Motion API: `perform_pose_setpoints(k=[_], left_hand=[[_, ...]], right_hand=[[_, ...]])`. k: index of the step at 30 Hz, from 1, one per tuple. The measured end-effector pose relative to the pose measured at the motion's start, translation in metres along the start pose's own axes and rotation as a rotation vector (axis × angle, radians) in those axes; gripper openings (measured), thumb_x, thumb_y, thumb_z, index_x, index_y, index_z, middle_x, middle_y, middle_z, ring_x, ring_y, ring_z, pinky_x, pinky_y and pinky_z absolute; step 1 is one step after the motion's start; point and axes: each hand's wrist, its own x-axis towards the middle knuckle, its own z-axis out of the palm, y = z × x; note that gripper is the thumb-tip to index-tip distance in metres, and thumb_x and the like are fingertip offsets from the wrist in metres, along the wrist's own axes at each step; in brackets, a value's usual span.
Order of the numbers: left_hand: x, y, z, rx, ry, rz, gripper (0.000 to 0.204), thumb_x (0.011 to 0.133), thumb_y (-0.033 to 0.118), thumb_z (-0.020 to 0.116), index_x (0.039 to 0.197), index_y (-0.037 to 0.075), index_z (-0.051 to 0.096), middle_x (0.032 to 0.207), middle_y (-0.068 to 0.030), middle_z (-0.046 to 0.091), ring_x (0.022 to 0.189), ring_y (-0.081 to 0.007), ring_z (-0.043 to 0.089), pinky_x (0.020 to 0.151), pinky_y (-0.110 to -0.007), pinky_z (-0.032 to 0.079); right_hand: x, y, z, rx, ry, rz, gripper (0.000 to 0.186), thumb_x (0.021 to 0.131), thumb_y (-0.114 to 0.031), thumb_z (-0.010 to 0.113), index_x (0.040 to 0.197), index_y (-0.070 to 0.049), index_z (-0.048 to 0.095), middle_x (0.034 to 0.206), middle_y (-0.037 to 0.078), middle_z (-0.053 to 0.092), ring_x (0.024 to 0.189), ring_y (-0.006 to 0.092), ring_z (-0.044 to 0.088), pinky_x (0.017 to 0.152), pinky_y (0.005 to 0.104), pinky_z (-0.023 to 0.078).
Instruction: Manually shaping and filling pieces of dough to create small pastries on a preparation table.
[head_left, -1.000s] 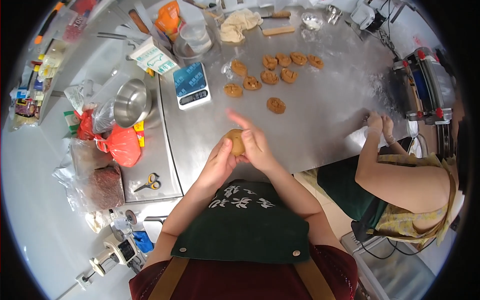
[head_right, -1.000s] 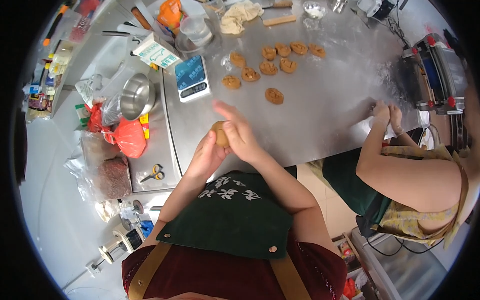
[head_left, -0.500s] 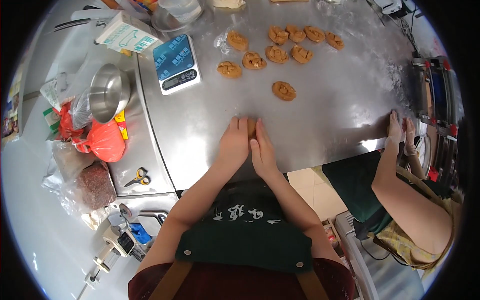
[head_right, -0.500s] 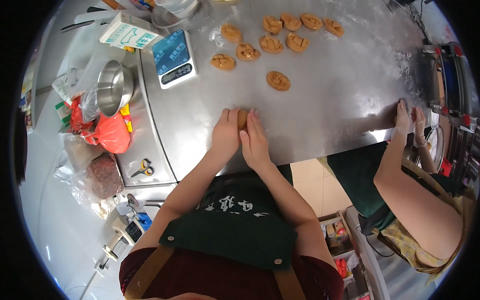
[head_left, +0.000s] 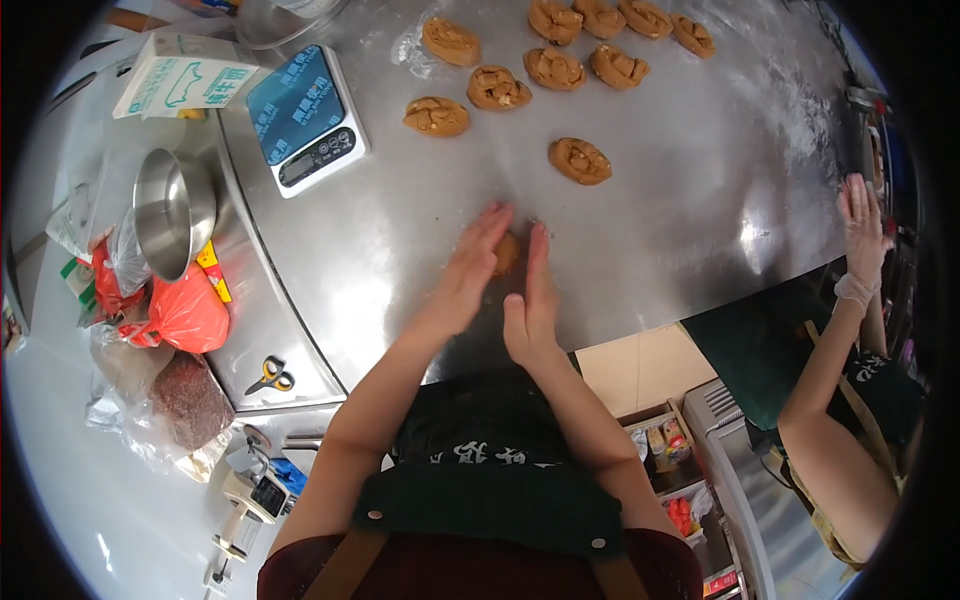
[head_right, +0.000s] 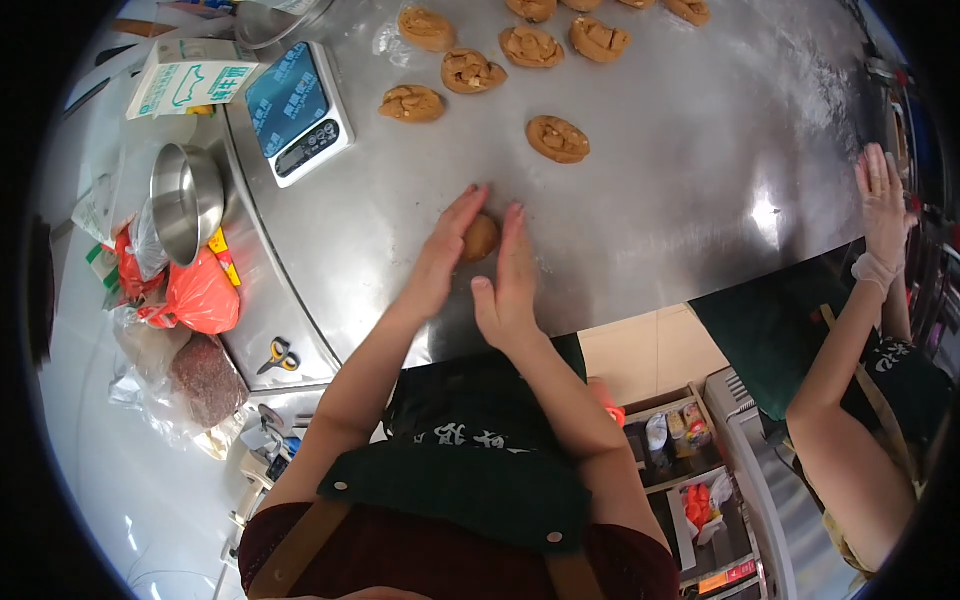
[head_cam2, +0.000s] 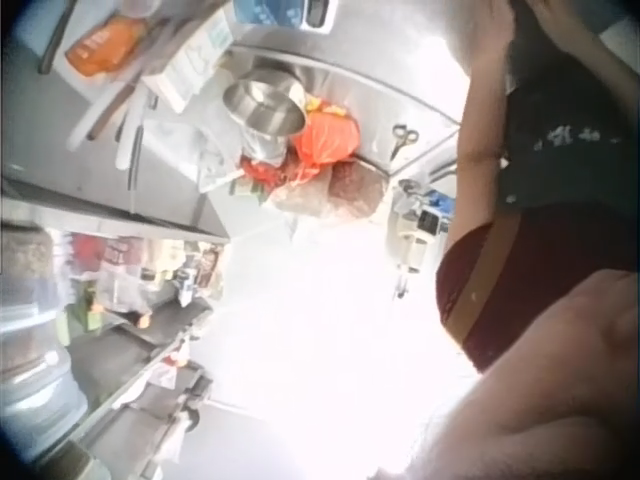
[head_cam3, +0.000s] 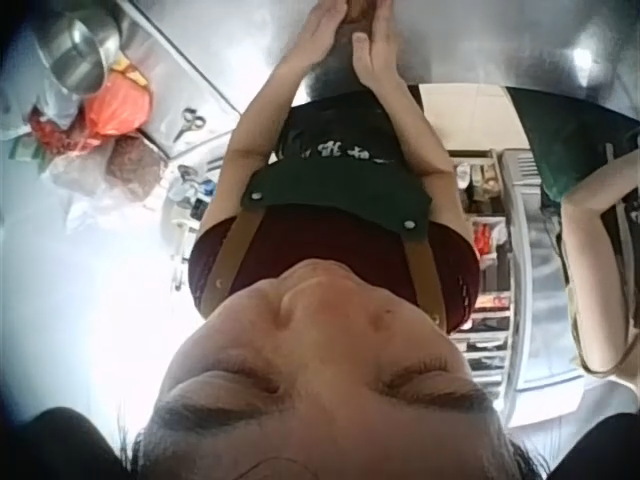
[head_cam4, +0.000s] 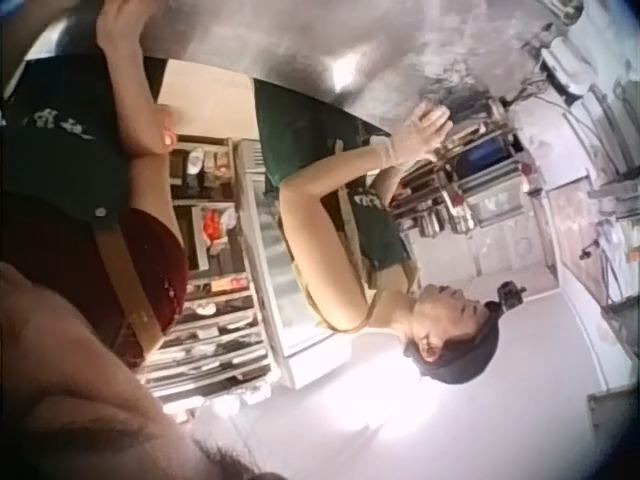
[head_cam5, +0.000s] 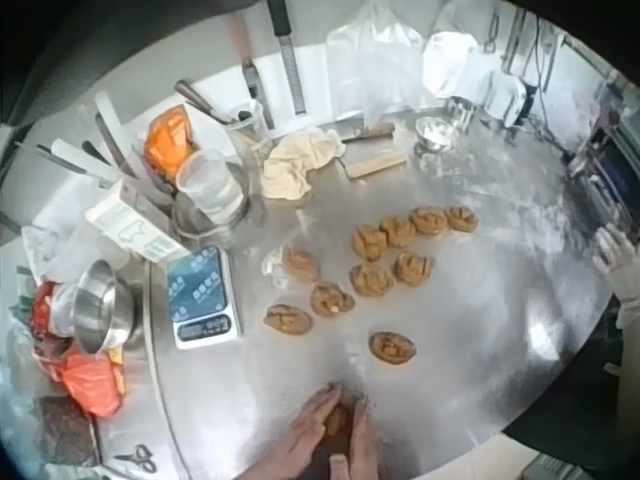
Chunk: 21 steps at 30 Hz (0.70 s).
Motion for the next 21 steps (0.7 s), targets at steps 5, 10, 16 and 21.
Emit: perform_pose_setpoints(k=[5,10,16,21], left_hand=[[-0.005,0.0,0.035,0.076,0.16,0.008,0.056,0.099,0.037,0.024,0.14,0.0,0.032,0.147,-0.0171,0.028,0.139,-0.0334,0.018,0.113,-0.041,0.012],[0.01,0.007,-0.003,0.052,-0.016,0.0,0.055,0.097,0.037,0.025,0.137,0.001,0.037,0.144,-0.0175,0.033,0.134,-0.0325,0.029,0.11,-0.04,0.02],[-0.013,0.005,0.036,0.001,0.117,-0.05,0.053,0.099,0.035,0.024,0.134,-0.001,0.04,0.14,-0.0188,0.037,0.13,-0.0329,0.034,0.108,-0.039,0.025],[-0.004,0.01,0.015,-0.084,0.102,-0.12,0.06,0.097,0.041,0.022,0.141,0.0,0.028,0.146,-0.015,0.03,0.135,-0.0271,0.027,0.111,-0.037,0.02]], right_hand=[[0.002,0.015,0.011,0.168,0.068,0.003,0.076,0.095,-0.043,0.032,0.142,0.009,0.004,0.149,0.028,0.009,0.139,0.041,0.007,0.112,0.0453,0.009],[0.003,0.002,0.008,0.292,0.107,0.05,0.077,0.094,-0.041,0.034,0.142,0.01,0.001,0.149,0.028,0.006,0.14,0.0401,0.006,0.112,0.0451,0.009],[0.027,0.007,0.006,0.21,0.149,0.002,0.073,0.088,-0.025,0.036,0.141,0.011,0.001,0.149,0.028,0.006,0.14,0.0392,0.007,0.112,0.0441,0.009],[0.012,0.007,0.0,0.298,0.162,-0.027,0.074,0.088,-0.027,0.035,0.141,0.012,0.001,0.15,0.027,0.006,0.14,0.0372,0.008,0.112,0.043,0.01]])
